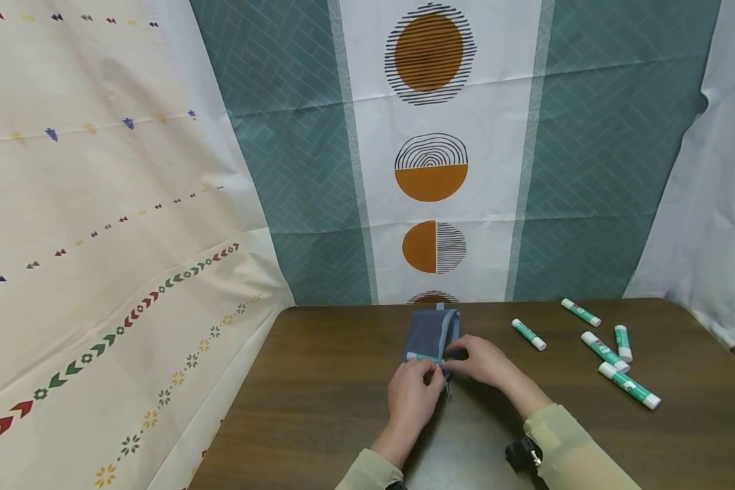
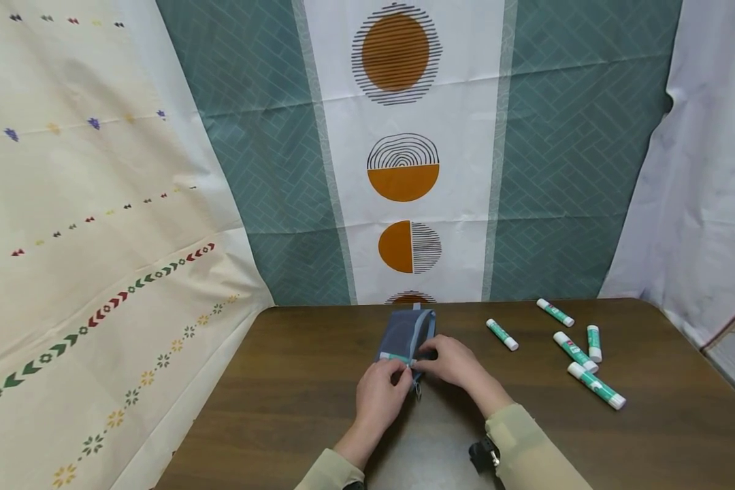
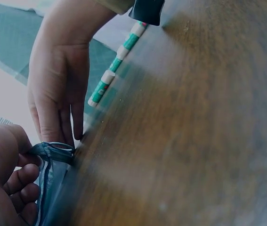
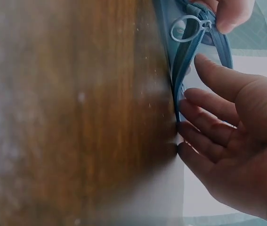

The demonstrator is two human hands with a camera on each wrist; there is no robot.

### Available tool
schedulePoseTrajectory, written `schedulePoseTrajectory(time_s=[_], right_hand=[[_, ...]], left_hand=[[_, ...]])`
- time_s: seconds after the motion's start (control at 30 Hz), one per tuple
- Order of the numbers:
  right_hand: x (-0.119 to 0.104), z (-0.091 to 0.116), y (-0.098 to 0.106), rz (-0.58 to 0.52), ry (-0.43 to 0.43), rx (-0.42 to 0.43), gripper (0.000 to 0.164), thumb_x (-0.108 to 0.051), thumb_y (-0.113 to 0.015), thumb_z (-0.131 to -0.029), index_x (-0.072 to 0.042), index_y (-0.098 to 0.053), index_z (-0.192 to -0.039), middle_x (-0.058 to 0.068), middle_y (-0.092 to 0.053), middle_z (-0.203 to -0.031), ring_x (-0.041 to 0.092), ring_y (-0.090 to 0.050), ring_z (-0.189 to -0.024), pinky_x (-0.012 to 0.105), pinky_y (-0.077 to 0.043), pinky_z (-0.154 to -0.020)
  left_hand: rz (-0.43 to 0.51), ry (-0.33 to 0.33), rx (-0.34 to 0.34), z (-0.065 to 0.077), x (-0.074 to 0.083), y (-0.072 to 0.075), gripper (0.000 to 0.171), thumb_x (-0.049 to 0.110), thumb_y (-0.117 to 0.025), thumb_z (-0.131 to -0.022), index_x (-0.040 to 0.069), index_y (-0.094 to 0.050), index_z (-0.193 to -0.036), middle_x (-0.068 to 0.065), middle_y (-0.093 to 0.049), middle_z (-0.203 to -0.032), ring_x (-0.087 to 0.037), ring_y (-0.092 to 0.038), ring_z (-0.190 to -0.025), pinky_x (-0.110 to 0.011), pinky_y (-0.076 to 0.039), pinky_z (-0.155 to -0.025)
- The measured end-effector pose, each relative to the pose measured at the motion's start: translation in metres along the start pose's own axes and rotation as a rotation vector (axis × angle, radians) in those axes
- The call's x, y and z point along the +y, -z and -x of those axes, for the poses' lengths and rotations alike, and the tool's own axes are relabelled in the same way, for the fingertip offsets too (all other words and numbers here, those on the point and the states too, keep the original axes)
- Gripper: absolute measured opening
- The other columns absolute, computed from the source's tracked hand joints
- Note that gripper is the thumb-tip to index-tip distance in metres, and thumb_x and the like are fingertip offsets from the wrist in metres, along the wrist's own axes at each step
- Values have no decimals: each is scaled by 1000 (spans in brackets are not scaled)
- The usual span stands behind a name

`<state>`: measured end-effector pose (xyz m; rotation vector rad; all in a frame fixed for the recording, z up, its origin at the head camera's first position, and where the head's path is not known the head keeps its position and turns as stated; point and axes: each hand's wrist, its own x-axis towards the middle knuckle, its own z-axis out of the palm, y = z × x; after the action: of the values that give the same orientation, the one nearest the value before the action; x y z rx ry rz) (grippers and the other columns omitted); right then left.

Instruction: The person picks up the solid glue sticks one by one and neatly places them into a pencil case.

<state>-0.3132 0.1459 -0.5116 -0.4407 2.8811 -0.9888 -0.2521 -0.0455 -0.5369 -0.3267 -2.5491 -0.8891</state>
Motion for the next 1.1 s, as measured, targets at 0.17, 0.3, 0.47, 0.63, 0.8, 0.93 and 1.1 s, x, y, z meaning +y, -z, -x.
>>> schedulePoseTrajectory(time_s=[0.17, 0.3, 0.47, 0.63, 0.8, 0.93, 1.1], right_hand=[[3, 6, 3, -15, 13, -5, 45, -38, -85, -96, -6, -80, -127, 13, -76, -127, 38, -68, -122, 61, -53, -103], [4, 14, 6, -15, 17, 21, 47, -37, -83, -99, -5, -77, -132, 17, -74, -133, 42, -67, -127, 63, -52, -103], [8, 24, 14, 2, -4, 75, 49, -38, -78, -103, -4, -74, -138, 21, -69, -141, 46, -62, -134, 67, -49, -106], [14, 31, 21, 26, -7, 135, 50, -38, -73, -107, -4, -70, -143, 24, -64, -147, 48, -59, -137, 68, -48, -107], [20, 34, 30, 51, -9, 210, 55, -39, -72, -107, -2, -66, -147, 27, -62, -150, 50, -57, -139, 68, -47, -107], [26, 37, 38, 62, -25, 253, 57, -37, -72, -108, 0, -63, -150, 30, -58, -153, 53, -53, -142, 71, -45, -108], [38, 44, 51, 73, -60, 282, 59, -38, -68, -110, 2, -59, -153, 33, -53, -156, 58, -49, -142, 75, -45, -104]], left_hand=[[-6, 1, -4, 0, 0, -1, 10, 25, -79, -97, 25, -80, -87, 15, -62, -81, -9, -58, -76, -31, -48, -68], [-3, 2, -5, 0, -1, -2, 10, 25, -79, -96, 25, -80, -87, 15, -62, -81, -9, -57, -76, -31, -48, -69], [4, 6, 2, 0, -1, -3, 10, 25, -78, -96, 25, -79, -86, 15, -63, -82, -9, -58, -76, -31, -48, -69], [8, 1, 20, 0, -2, -4, 12, 23, -78, -96, 25, -78, -84, 16, -61, -80, -9, -58, -76, -31, -48, -68], [7, -65, 103, 2, -2, -4, 12, 20, -81, -92, 24, -76, -81, 14, -61, -78, -10, -58, -73, -31, -48, -65], [12, -114, 153, 3, -3, -6, 13, 19, -81, -90, 24, -75, -80, 15, -61, -77, -8, -55, -70, -34, -47, -61], [16, -80, 112, 3, -2, -5, 11, 19, -80, -91, 23, -76, -81, 15, -62, -79, -9, -57, -72, -32, -48, -64]])
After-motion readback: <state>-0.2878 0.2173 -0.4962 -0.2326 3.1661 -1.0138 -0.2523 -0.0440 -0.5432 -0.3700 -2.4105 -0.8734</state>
